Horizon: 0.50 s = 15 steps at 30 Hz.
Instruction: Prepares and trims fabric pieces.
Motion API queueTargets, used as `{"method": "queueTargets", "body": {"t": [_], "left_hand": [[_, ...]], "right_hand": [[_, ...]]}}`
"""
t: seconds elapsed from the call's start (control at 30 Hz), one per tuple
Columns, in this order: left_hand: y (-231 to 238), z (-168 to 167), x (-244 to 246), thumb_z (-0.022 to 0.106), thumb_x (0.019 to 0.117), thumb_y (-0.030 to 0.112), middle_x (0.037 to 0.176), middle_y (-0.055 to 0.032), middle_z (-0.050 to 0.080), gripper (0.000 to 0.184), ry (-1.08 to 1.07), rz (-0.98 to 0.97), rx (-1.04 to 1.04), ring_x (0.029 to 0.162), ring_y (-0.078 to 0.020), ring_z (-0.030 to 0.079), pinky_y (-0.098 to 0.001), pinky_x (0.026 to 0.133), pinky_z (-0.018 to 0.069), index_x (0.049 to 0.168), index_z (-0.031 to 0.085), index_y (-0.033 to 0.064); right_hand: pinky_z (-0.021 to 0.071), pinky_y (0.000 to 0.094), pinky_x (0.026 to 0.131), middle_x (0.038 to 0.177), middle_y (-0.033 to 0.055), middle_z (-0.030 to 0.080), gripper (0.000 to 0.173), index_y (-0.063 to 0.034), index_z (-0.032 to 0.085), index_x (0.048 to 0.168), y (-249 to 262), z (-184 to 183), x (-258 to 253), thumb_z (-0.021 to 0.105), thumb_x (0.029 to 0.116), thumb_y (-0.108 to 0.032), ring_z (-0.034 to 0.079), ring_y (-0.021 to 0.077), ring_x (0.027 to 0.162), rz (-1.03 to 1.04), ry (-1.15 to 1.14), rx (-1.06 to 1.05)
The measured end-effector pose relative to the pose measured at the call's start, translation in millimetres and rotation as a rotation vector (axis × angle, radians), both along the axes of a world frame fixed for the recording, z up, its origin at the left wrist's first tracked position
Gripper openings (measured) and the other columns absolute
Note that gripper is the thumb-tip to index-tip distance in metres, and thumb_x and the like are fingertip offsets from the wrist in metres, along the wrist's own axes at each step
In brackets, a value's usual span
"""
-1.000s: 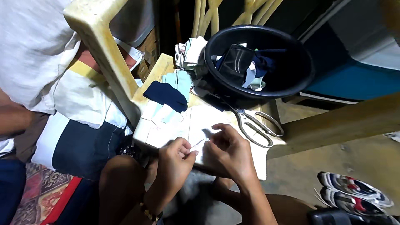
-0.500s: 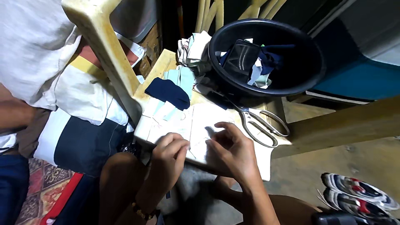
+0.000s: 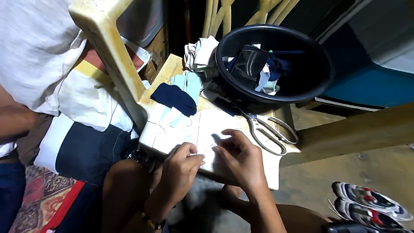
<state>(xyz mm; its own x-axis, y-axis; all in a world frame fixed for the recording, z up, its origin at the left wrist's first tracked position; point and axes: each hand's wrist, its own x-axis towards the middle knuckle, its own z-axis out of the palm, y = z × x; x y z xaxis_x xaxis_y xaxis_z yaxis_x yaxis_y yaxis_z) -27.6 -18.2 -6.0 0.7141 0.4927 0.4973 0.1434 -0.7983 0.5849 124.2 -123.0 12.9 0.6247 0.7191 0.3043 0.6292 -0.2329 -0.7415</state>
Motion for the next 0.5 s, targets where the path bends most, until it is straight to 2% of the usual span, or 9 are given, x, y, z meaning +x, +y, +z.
{"method": "queueTargets", "body": {"t": [0.07, 0.13, 0.2, 0.27, 0.4, 0.5], "left_hand": [[0.3, -0.6, -0.4, 0.07, 0.0916, 0.016, 0.095, -0.0107, 0.068, 0.013, -0.001, 0.002, -0.005, 0.077, -0.0146, 0.063, -0.0245, 0.072, 0.0535, 0.094, 0.082, 0.0109], [0.3, -1.5, -1.4, 0.07, 0.0918, 0.017, 0.096, -0.0108, 0.068, 0.013, -0.002, -0.003, -0.011, 0.077, -0.0142, 0.063, -0.0241, 0.072, 0.0537, 0.094, 0.082, 0.0107], [0.5, -1.7, -1.2, 0.07, 0.0917, 0.016, 0.096, -0.0112, 0.069, 0.014, 0.001, -0.006, -0.013, 0.076, -0.0145, 0.063, -0.0244, 0.072, 0.0538, 0.095, 0.082, 0.01], [0.7, -0.8, 0.6, 0.071, 0.0913, 0.016, 0.095, -0.0119, 0.07, 0.014, -0.003, -0.005, -0.008, 0.076, -0.0155, 0.064, -0.0251, 0.072, 0.0546, 0.095, 0.082, 0.0091], [1.8, -1.9, -2.0, 0.074, 0.0868, 0.009, 0.097, -0.0149, 0.069, 0.009, 0.007, -0.037, 0.013, 0.08, -0.0208, 0.067, -0.0311, 0.072, 0.0566, 0.091, 0.081, 0.0057], [2.6, 2.6, -5.4, 0.074, 0.0881, 0.006, 0.097, -0.0144, 0.066, 0.009, 0.025, -0.065, -0.019, 0.079, -0.0168, 0.063, -0.0258, 0.071, 0.0535, 0.094, 0.08, 0.004]], "right_hand": [[0.0545, 0.0287, 0.068, 0.083, 0.0032, 0.071, 0.028, -0.0027, 0.069, 0.111, 0.6, -2.4, -0.5, 0.073, 0.085, -0.013, 0.066, 0.0127, 0.073, -0.003, -0.046, 0.014], [0.0537, 0.0315, 0.069, 0.081, 0.0032, 0.071, 0.021, -0.0039, 0.073, 0.103, 1.3, -4.9, -1.6, 0.071, 0.0848, -0.013, 0.066, 0.0159, 0.074, -0.01, -0.15, 0.035], [0.0511, 0.0375, 0.069, 0.08, 0.0074, 0.071, 0.012, -0.005, 0.077, 0.091, 2.6, -6.4, -3.4, 0.069, 0.0853, -0.011, 0.065, 0.0238, 0.077, -0.025, -0.283, 0.061], [0.0511, 0.0393, 0.07, 0.083, 0.0128, 0.069, 0.012, -0.0037, 0.077, 0.085, 1.8, -3.5, -6.4, 0.066, 0.0854, -0.007, 0.063, 0.0293, 0.08, -0.011, -0.378, 0.088], [0.0524, 0.0373, 0.075, 0.09, 0.018, 0.071, 0.011, 0.0017, 0.077, 0.087, -2.8, 7.0, -24.9, 0.067, 0.0856, -0.003, 0.065, 0.0322, 0.085, 0.14, -0.375, 0.109], [0.0548, 0.0426, 0.077, 0.097, 0.0228, 0.069, 0.006, 0.0045, 0.075, 0.087, -2.2, 6.8, -28.6, 0.07, 0.0868, 0.001, 0.066, 0.0368, 0.088, 0.204, -0.29, 0.012]]}}
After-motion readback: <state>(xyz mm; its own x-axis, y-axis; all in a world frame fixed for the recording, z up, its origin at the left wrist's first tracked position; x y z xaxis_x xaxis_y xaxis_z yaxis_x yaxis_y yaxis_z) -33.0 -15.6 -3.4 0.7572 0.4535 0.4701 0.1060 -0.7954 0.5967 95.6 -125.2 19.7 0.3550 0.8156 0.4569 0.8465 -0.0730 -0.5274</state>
